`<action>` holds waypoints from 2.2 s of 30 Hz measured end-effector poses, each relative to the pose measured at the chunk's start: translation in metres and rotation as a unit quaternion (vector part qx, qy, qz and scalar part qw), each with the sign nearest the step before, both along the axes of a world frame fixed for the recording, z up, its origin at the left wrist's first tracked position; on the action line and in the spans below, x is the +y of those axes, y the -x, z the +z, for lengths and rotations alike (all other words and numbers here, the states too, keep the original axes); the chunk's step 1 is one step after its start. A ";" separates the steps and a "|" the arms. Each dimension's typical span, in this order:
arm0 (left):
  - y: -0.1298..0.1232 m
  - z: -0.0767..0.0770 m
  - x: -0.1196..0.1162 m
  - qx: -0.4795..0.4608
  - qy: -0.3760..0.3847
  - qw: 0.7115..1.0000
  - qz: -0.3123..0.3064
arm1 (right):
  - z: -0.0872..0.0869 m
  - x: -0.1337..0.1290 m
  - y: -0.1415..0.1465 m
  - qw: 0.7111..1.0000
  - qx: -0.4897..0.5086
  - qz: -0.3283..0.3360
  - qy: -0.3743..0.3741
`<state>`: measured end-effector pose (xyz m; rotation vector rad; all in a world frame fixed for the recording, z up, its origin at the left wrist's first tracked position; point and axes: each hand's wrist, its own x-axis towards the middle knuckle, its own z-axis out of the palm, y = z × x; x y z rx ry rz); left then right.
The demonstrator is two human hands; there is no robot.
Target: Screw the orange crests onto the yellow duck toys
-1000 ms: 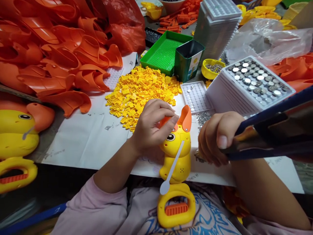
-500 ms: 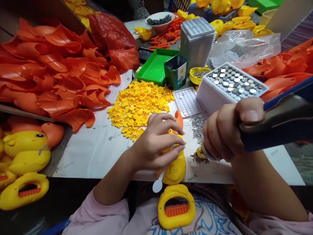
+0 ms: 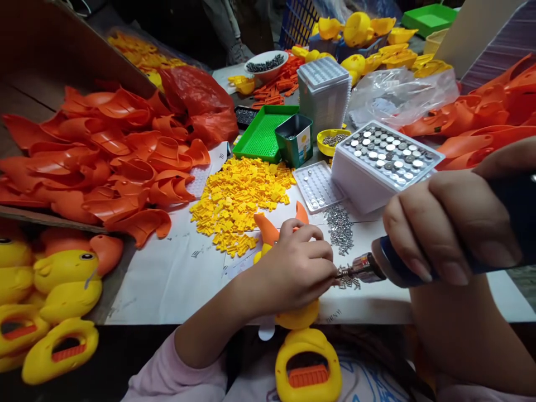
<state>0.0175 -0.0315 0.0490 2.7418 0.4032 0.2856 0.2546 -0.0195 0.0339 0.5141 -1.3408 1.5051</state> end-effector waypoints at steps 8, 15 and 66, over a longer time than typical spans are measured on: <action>-0.006 -0.005 0.001 -0.012 -0.034 0.999 -0.011 | -0.003 -0.012 -0.021 0.990 0.015 -0.117 0.079; -0.009 -0.008 0.000 -0.057 -0.086 0.995 -0.017 | 0.012 -0.007 -0.010 0.996 0.031 -0.064 -0.044; 0.002 -0.019 0.001 -0.165 -0.090 0.981 0.055 | 0.014 -0.040 0.027 0.944 0.071 -0.303 0.107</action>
